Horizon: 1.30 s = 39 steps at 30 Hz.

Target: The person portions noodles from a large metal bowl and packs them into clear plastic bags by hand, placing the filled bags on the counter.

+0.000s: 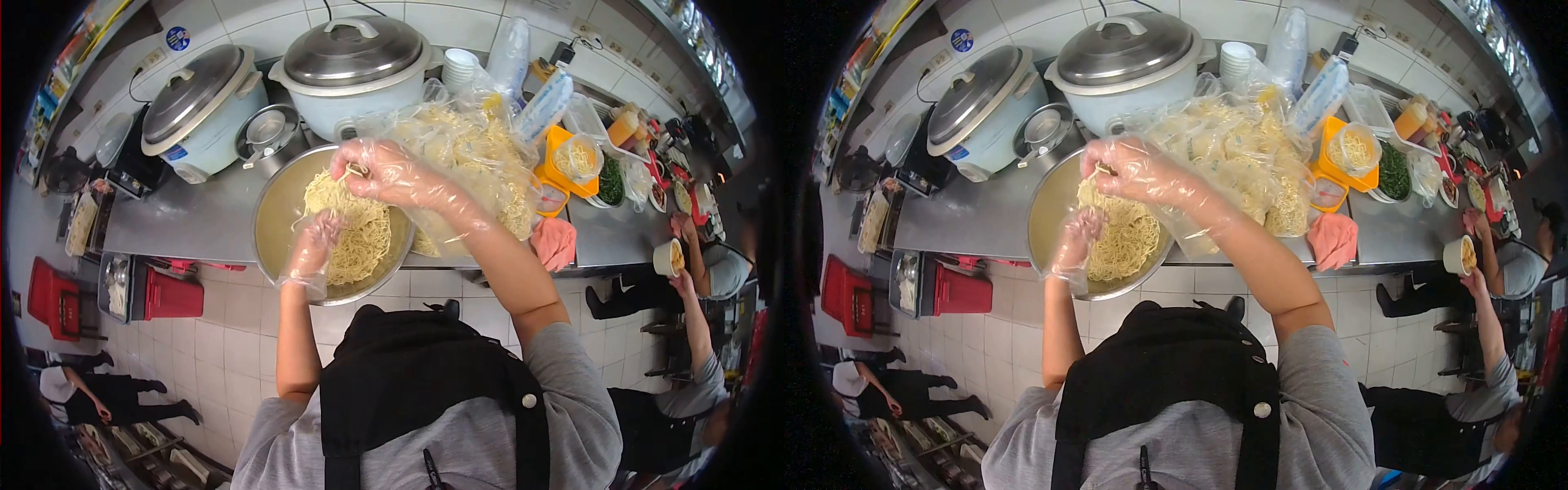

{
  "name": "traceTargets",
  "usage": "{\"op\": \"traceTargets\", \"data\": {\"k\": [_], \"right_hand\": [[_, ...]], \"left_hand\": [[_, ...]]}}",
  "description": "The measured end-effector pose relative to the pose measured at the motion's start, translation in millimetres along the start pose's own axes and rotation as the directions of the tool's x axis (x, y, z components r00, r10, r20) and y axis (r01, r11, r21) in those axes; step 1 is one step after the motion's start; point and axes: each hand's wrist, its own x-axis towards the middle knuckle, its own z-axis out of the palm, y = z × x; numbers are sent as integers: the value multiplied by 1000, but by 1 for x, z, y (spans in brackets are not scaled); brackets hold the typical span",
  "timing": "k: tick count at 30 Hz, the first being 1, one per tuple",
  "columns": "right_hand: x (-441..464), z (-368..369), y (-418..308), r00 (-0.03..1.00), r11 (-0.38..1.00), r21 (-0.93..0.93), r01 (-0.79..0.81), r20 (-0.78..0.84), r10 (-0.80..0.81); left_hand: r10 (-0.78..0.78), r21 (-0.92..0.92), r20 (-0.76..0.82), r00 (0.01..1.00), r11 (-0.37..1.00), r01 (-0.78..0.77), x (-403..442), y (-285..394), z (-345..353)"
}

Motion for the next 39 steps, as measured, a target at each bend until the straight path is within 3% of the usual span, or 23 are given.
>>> {"op": "traceTargets", "data": {"k": [2,3,4,5,6,8,10,11,14,16,18,20,23,25,26,28,31,32,34,35,37,39], "right_hand": [[-8,-3,8,1000,999,40,-15,-17,16],[-11,-3,11,999,996,88,-30,-28,32],[-14,-2,13,999,996,87,-31,-31,34],[-17,-1,15,996,974,212,-81,-15,86],[-22,-3,17,990,936,327,-134,0,142],[-31,-8,16,989,957,262,-127,-34,141],[-42,-17,9,925,831,435,-348,12,381],[-51,-26,10,952,894,377,-243,-85,294],[-83,-73,-6,945,857,461,-228,-106,309],[-112,-105,-10,882,881,402,-250,-280,379],[-139,-129,-49,691,850,457,-262,-526,496],[-165,-171,-35,668,914,281,-292,-624,405],[-182,-205,-53,619,888,220,-404,-649,442],[-202,-231,-15,502,711,141,-689,-615,608],[-209,-241,6,504,711,141,-689,-613,609],[-227,-256,59,492,455,-200,-868,-477,728],[-309,-261,198,738,871,-84,-483,-575,354],[-302,-255,179,739,872,-82,-483,-573,355],[-268,-239,102,737,582,-504,-637,-619,271],[-260,-241,91,738,584,-503,-637,-617,273],[-250,-246,75,610,334,-511,-792,-666,428],[-247,-249,63,640,364,-527,-768,-658,397]], "left_hand": [[4,507,-36,999,862,15,-1,-27,-11],[5,508,-35,999,861,13,-9,-28,-16],[11,775,-9,1000,633,0,-18,-29,-20],[10,945,24,1000,327,-26,-26,-30,-23],[-4,958,-10,1000,288,10,-32,-27,-21],[40,971,-4,999,238,-6,-39,-34,-23],[76,959,-6,997,284,-16,-39,-25,-11],[52,941,-43,998,339,23,-44,0,-2],[64,917,-52,997,399,23,-45,13,5],[77,904,-53,996,427,15,-44,12,4],[134,892,-86,987,453,17,-45,9,4],[136,895,-102,986,445,31,-47,17,7],[135,903,-153,979,423,83,-46,30,14],[128,904,-191,973,410,123,-46,32,18],[139,905,-205,969,404,134,-45,33,19],[146,907,-218,965,394,145,-45,35,20],[144,921,-208,967,362,144,-44,38,23],[152,920,-207,966,365,140,-44,38,23],[157,920,-209,965,365,140,-44,39,23],[147,911,-212,966,387,141,-45,40,23],[134,902,-215,967,408,144,-45,40,24],[133,886,-232,964,437,153,-46,39,26]]}}
